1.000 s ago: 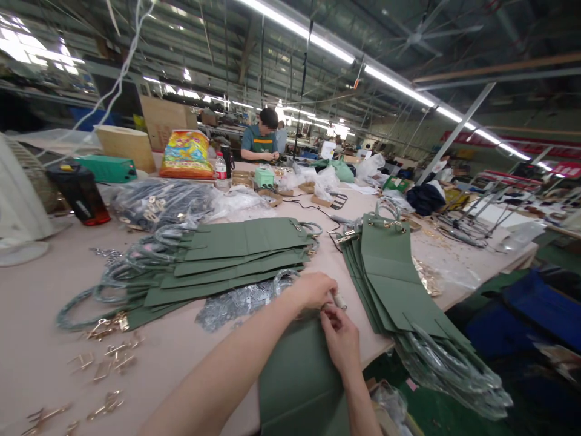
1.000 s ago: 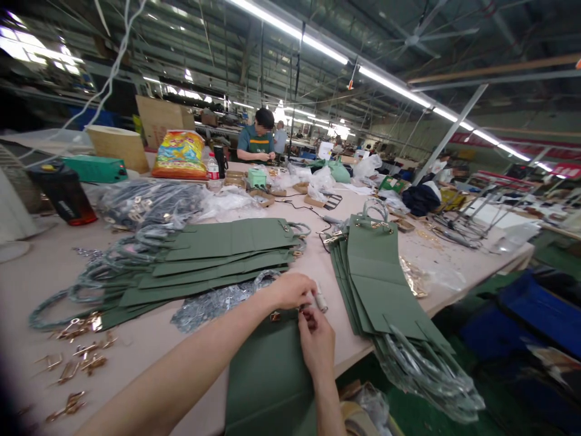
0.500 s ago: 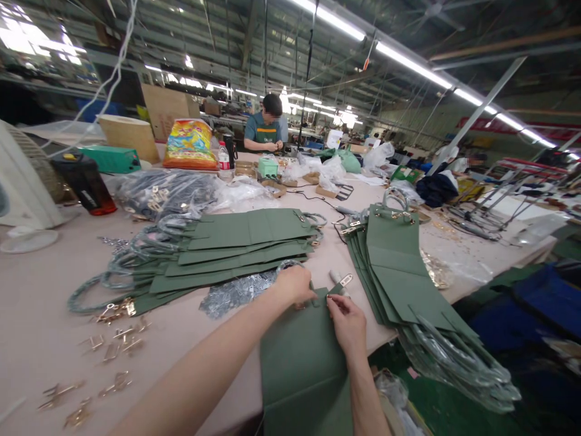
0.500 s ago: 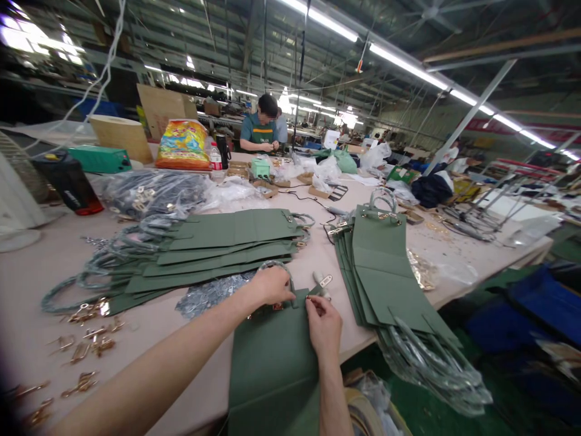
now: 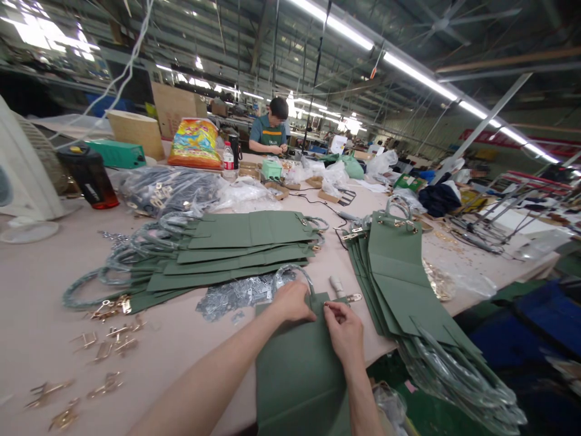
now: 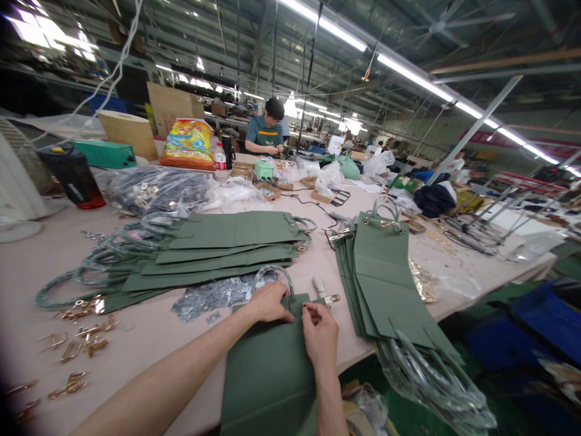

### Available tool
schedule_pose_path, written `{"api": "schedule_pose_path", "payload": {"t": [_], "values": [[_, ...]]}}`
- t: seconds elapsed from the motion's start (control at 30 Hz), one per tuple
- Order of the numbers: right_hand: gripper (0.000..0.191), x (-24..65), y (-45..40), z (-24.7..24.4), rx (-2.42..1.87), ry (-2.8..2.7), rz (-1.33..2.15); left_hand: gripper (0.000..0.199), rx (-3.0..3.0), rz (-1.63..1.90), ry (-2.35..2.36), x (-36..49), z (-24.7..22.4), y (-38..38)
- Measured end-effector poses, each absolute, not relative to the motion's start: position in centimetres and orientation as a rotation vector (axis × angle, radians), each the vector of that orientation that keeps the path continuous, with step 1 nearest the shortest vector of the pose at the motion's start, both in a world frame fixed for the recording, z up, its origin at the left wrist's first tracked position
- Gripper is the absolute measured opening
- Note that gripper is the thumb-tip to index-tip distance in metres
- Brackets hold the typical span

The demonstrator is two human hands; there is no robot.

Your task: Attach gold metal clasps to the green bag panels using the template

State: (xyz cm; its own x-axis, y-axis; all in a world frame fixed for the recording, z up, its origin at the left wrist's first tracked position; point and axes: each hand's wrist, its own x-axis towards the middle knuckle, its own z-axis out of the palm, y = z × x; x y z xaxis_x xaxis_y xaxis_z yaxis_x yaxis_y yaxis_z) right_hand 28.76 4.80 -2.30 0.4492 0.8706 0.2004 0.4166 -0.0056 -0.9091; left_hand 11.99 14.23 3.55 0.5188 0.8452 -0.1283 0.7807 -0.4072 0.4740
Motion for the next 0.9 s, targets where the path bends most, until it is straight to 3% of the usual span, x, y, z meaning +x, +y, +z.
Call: {"api": "schedule_pose_path", "payload": {"t": [0.27,0.5,0.77,0.9], "values": [[0.035,28.4,4.9,-2.1,-1.628,-1.197,0.479,0.055,2.267,0.269,1.28,11.9,2.8,14.0],[0.029,27.1,4.8,-2.0,-1.787,-1.355,0.16,0.049,2.237,0.335,1.24,11.8,2.5,14.0],[0.043,27.7,3.2,-1.0,-1.499,-1.111,0.343,0.047,2.308,0.429,1.181,11.0,3.9,13.2],[0.056,27.8,1.0,0.4,-1.357,-0.781,0.302,0.031,2.322,0.563,1.039,9.9,5.9,12.2]]}}
